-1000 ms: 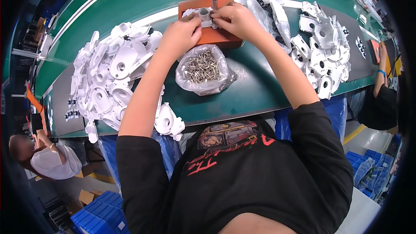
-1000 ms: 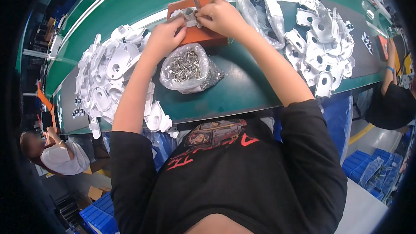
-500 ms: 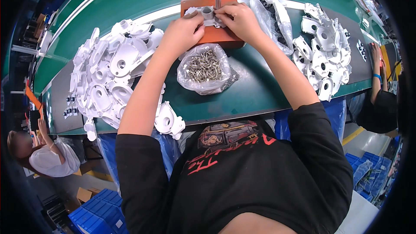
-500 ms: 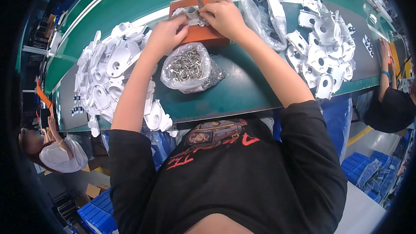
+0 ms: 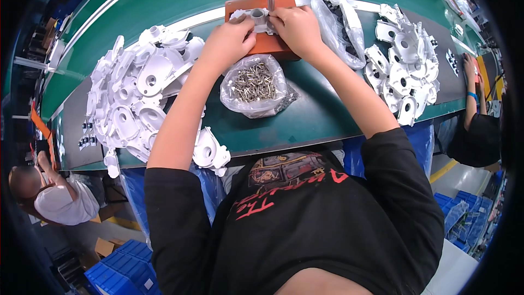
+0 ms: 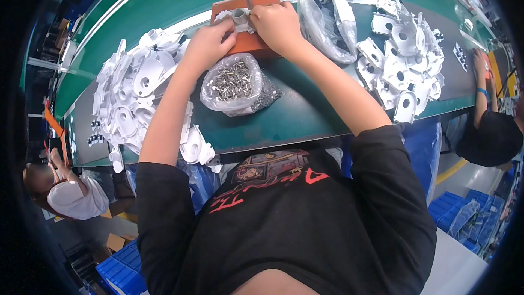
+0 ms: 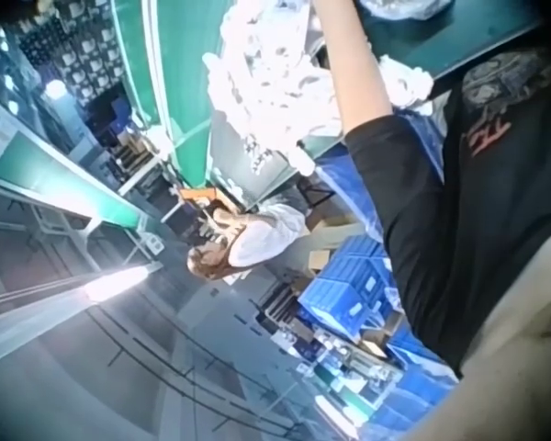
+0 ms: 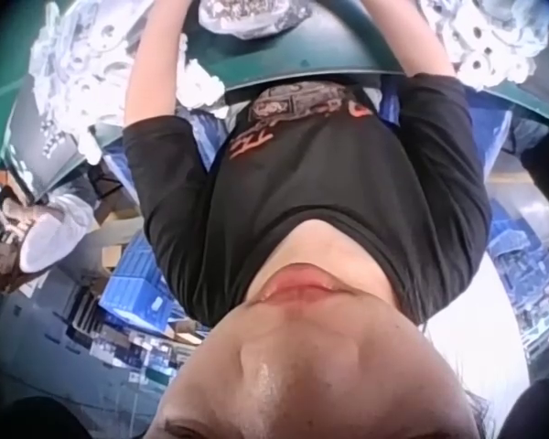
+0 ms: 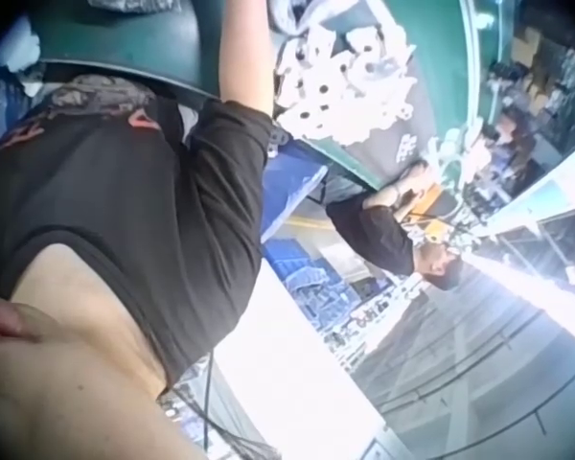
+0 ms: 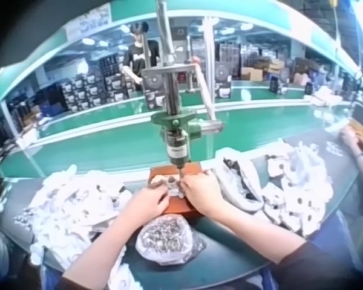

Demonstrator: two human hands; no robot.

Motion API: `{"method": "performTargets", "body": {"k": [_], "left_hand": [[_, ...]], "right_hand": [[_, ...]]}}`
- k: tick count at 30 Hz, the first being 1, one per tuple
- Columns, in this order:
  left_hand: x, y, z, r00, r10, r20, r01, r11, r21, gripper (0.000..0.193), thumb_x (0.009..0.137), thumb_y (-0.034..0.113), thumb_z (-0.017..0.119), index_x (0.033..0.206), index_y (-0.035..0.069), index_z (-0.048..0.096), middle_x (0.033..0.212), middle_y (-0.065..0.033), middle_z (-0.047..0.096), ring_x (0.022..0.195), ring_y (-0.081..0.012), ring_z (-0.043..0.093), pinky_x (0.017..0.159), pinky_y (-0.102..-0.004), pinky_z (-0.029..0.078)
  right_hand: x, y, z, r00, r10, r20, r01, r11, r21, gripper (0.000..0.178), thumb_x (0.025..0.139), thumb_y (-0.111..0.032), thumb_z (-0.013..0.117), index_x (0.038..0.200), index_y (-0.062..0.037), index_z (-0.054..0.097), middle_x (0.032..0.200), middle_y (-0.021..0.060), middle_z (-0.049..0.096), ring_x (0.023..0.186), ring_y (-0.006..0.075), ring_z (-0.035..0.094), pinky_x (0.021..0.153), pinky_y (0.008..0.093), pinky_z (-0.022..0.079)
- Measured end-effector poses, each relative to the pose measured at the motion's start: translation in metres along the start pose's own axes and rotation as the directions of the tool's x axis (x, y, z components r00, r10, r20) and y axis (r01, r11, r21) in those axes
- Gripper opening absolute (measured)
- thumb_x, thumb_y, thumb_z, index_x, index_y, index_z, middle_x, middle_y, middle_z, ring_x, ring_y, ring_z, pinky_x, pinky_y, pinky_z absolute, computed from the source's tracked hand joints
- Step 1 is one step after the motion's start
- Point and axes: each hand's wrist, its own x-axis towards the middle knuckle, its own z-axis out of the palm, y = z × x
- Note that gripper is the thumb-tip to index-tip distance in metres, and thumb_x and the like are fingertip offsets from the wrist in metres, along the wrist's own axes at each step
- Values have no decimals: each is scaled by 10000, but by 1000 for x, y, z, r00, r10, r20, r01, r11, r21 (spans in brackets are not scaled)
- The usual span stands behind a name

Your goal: Assembling small white plastic components using a manual press.

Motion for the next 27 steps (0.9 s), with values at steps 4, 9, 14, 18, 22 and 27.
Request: {"method": "performTargets", "body": {"k": [4,9,14,18,22,27], "left_hand": [[1,1,0,1000,8,-1,-8,1000,26,158,788,181,539,857,40,555,799,-128,605,729,-321,596,649,-416,487],[-1,0,-3,1000,10,-3,-10,1000,27,162,787,181,538,875,47,565,791,-124,608,727,-319,598,647,-417,488],[0,-1,-2,999,-15,30,15,1000,1,162,788,183,531,875,52,568,806,-125,611,730,-321,599,652,-422,487],[2,0,-3,998,-32,54,33,999,-4,162,786,187,529,869,53,567,817,-129,611,741,-323,599,658,-424,486],[-1,-5,-1,1000,-9,10,8,1000,7,160,786,188,528,864,53,562,813,-124,613,729,-328,596,652,-427,482],[2,-1,-2,999,-37,39,37,999,13,161,785,187,528,864,51,558,816,-125,608,734,-329,590,649,-422,478]], "right_hand": [[0,1,-4,998,-45,35,47,998,-30,148,773,-212,571,721,-96,646,695,47,636,722,224,592,720,350,410],[-2,-5,-15,984,-68,163,79,995,-62,185,786,-233,586,854,-84,674,896,52,644,875,221,556,754,357,402],[-2,-14,-31,982,-69,177,98,982,-163,204,771,-228,594,870,-68,671,1009,75,610,931,232,530,773,373,399],[-4,-45,-63,979,-155,131,150,987,48,155,729,-175,626,833,-65,657,938,81,579,899,249,520,774,359,398],[-18,-82,-74,919,-269,289,208,952,224,112,687,-148,653,775,-79,648,827,67,549,840,244,515,760,350,398],[-32,-84,-55,828,-286,483,297,953,55,98,684,-146,643,758,-82,645,805,53,560,824,223,523,733,352,401]]}}
